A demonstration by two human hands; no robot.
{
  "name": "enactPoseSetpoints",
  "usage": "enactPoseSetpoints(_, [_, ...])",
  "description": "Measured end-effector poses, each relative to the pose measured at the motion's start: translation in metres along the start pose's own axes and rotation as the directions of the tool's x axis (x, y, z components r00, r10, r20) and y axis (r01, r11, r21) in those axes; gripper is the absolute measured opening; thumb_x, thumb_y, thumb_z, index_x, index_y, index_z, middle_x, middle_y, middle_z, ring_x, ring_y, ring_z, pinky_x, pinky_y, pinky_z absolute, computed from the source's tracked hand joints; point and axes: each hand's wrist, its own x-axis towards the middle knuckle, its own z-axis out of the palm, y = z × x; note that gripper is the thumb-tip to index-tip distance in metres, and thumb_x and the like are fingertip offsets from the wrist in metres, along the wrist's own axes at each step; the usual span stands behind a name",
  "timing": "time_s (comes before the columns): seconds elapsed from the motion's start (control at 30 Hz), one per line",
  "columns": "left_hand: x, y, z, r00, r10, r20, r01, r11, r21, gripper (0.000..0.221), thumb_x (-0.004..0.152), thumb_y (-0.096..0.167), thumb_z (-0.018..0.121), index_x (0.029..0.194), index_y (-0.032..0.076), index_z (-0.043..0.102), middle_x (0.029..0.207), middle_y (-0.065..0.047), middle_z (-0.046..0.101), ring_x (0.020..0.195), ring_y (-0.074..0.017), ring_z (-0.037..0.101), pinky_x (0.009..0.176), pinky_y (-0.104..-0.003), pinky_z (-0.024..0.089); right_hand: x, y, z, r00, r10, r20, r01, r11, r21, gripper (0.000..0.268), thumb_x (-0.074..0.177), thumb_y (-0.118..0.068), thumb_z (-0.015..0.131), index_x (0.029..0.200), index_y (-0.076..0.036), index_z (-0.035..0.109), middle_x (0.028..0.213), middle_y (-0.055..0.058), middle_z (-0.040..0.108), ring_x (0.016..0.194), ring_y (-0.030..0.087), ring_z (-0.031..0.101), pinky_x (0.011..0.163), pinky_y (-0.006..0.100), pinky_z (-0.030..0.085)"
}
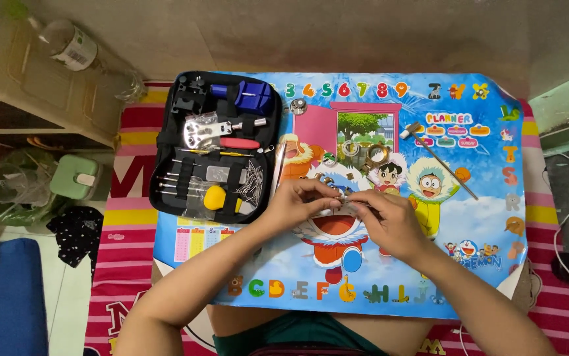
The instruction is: Using a watch repair kit to remove links and pins from a metal watch band to adjust its size.
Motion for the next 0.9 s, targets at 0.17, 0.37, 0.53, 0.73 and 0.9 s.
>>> enactPoseSetpoints(0.17, [0.002, -0.012, -0.001, 0.998, -0.026, -0.059, 0.024, 0.999, -0.037, 0.016, 0.09, 0.007, 0.08, 0.104, 0.001, 0.076, 0.081, -0.012, 0.076, 0.077, -0.0136, 0.073, 0.075, -0.026, 0.06, 0.0, 0.007, 0.0, 0.999, -0.04, -0.002, 0.039, 0.992, -0.119, 0.021, 0.098, 0.002, 0.057, 0.107, -0.005, 0.074, 0.082, 0.016, 0.077, 0.075, 0.032, 0.075, 0.069, 0.04, 0.062])
enactPoseSetpoints(0.37, [0.003, -0.012, 0.001, 0.999, 0.013, -0.051, -0.013, 1.0, 0.002, 0.01, 0.093, 0.009, 0.077, 0.1, 0.003, 0.075, 0.081, -0.011, 0.076, 0.077, -0.0154, 0.074, 0.076, -0.028, 0.06, -0.005, 0.001, 0.003, 0.996, 0.065, -0.062, -0.064, 0.998, 0.012, 0.021, 0.103, -0.005, 0.05, 0.113, -0.004, 0.068, 0.081, 0.016, 0.073, 0.074, 0.03, 0.071, 0.07, 0.043, 0.059])
enactPoseSetpoints(0.53, [0.002, -0.011, 0.005, 0.999, 0.047, -0.01, -0.046, 0.998, 0.052, 0.009, 0.092, 0.011, 0.078, 0.098, 0.004, 0.075, 0.081, -0.011, 0.076, 0.08, -0.0167, 0.074, 0.078, -0.03, 0.059, -0.006, -0.008, 0.011, 0.983, 0.182, 0.01, -0.181, 0.974, 0.138, 0.024, 0.099, -0.011, 0.056, 0.118, -0.004, 0.068, 0.066, 0.011, 0.063, 0.062, 0.019, 0.062, 0.063, 0.032, 0.055])
enactPoseSetpoints(0.73, [-0.001, -0.002, 0.003, 0.994, 0.093, 0.06, -0.1, 0.985, 0.138, 0.008, 0.092, 0.011, 0.077, 0.095, 0.004, 0.073, 0.083, -0.012, 0.076, 0.082, -0.0178, 0.072, 0.08, -0.033, 0.057, -0.004, -0.015, 0.009, 0.977, 0.212, 0.021, -0.213, 0.972, 0.103, 0.02, 0.095, 0.001, 0.061, 0.107, -0.004, 0.076, 0.064, 0.016, 0.069, 0.059, 0.026, 0.07, 0.059, 0.033, 0.056])
enactPoseSetpoints(0.9, [-0.005, 0.015, -0.001, 0.97, 0.14, 0.201, -0.191, 0.946, 0.261, 0.007, 0.098, 0.009, 0.068, 0.098, 0.002, 0.068, 0.084, -0.018, 0.073, 0.08, -0.0307, 0.072, 0.077, -0.04, 0.058, -0.003, -0.025, -0.002, 0.963, 0.229, 0.142, -0.244, 0.965, 0.099, 0.019, 0.095, 0.003, 0.059, 0.105, -0.001, 0.076, 0.055, 0.011, 0.06, 0.047, 0.017, 0.055, 0.051, 0.029, 0.049])
